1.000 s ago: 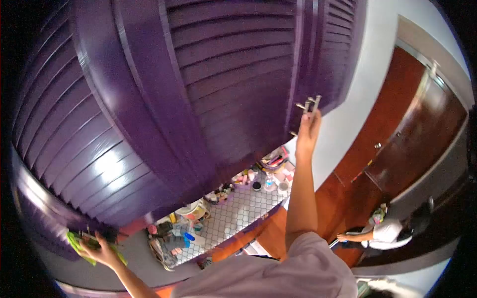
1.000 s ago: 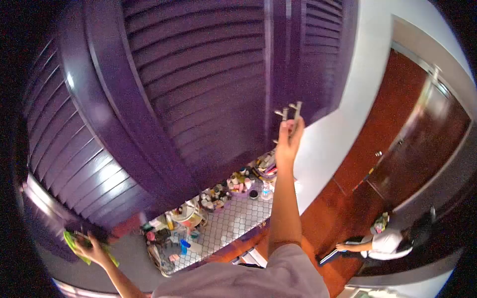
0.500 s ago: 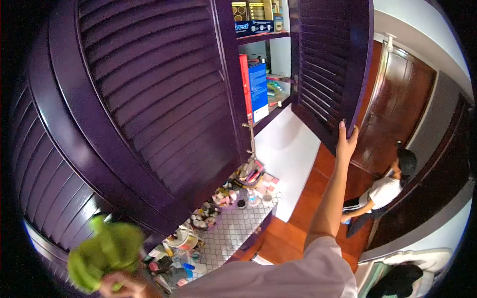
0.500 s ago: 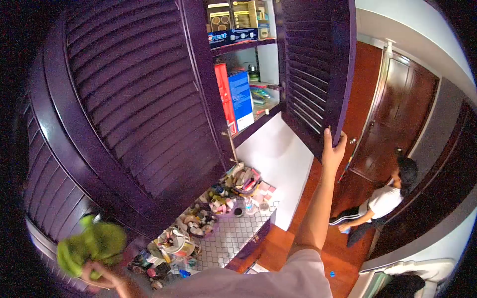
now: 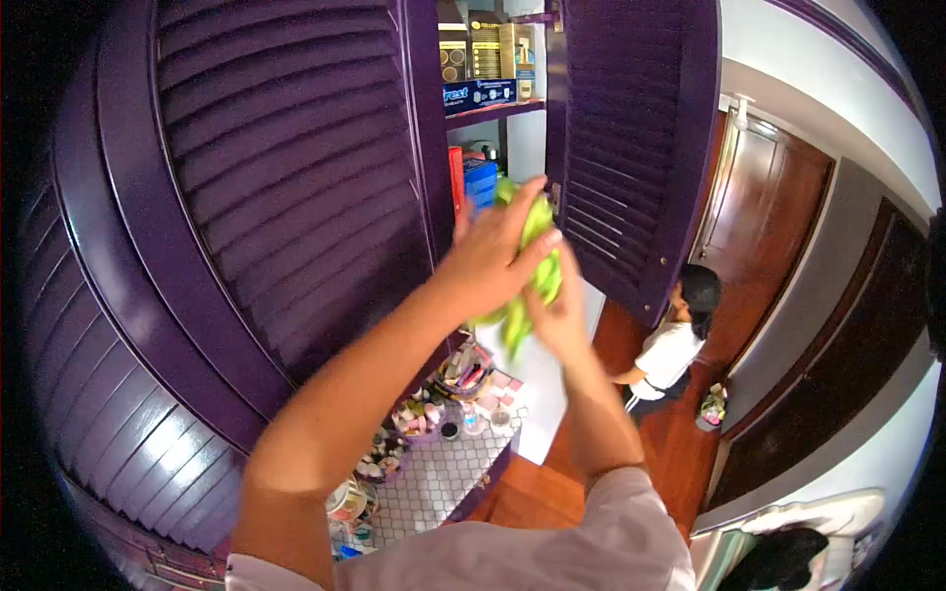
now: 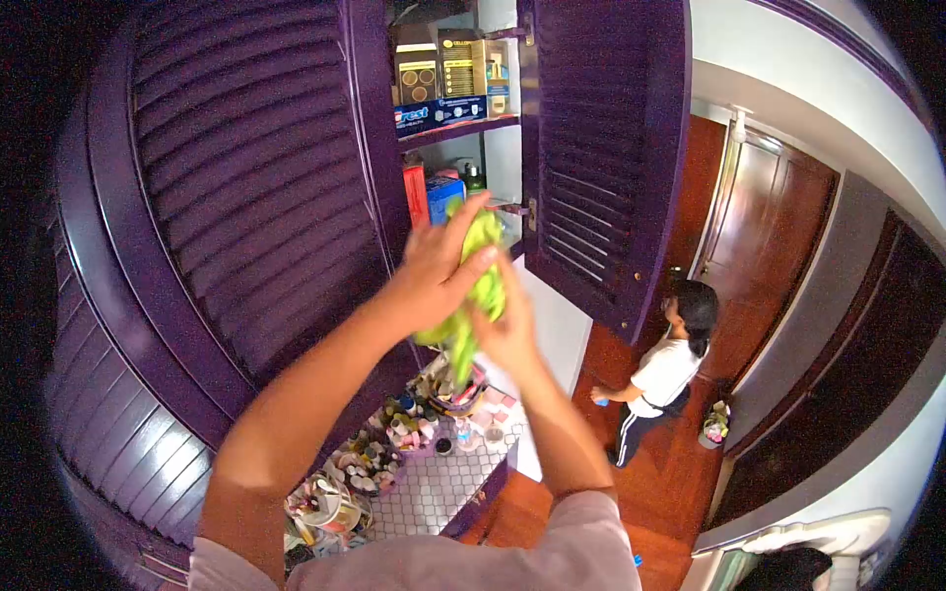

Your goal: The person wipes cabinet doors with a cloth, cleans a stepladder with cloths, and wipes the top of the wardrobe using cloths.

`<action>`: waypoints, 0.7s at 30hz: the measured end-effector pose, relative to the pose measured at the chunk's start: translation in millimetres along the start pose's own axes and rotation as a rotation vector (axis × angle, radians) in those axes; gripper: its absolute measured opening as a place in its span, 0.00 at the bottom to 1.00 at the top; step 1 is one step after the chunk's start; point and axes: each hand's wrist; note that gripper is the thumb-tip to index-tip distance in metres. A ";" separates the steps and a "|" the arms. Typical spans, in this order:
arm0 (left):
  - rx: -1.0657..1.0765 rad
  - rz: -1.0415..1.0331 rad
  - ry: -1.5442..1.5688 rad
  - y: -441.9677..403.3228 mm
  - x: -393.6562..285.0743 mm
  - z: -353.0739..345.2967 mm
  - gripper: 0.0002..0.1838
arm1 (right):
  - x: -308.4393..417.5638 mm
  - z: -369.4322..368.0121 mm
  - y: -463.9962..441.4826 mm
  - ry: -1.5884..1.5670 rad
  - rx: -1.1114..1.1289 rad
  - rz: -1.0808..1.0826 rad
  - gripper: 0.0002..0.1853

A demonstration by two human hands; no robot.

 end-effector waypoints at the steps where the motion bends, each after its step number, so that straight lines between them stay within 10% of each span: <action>1: 0.095 0.017 -0.288 -0.9 0.6 15.3 0.35 | -15.1 6.4 -20.5 0.095 -0.059 0.034 0.36; 7: 0.310 -0.229 -0.946 19.6 53.0 19.3 0.40 | -39.3 65.9 -191.0 1.055 -0.742 0.370 0.41; 17: 0.487 -0.142 -1.048 11.4 53.7 13.2 0.42 | -122.3 1.8 -311.8 1.635 0.083 0.195 0.24; 21: 0.450 -0.148 -1.030 12.3 58.8 9.3 0.42 | -93.8 51.9 -353.5 1.733 -0.158 0.164 0.22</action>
Point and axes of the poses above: each hand's wrist, its own y-axis away from the middle knuckle, its own z-axis out of the back of the hand, x = y × z, and after that the axes turned 6 degrees about -z, right-handed
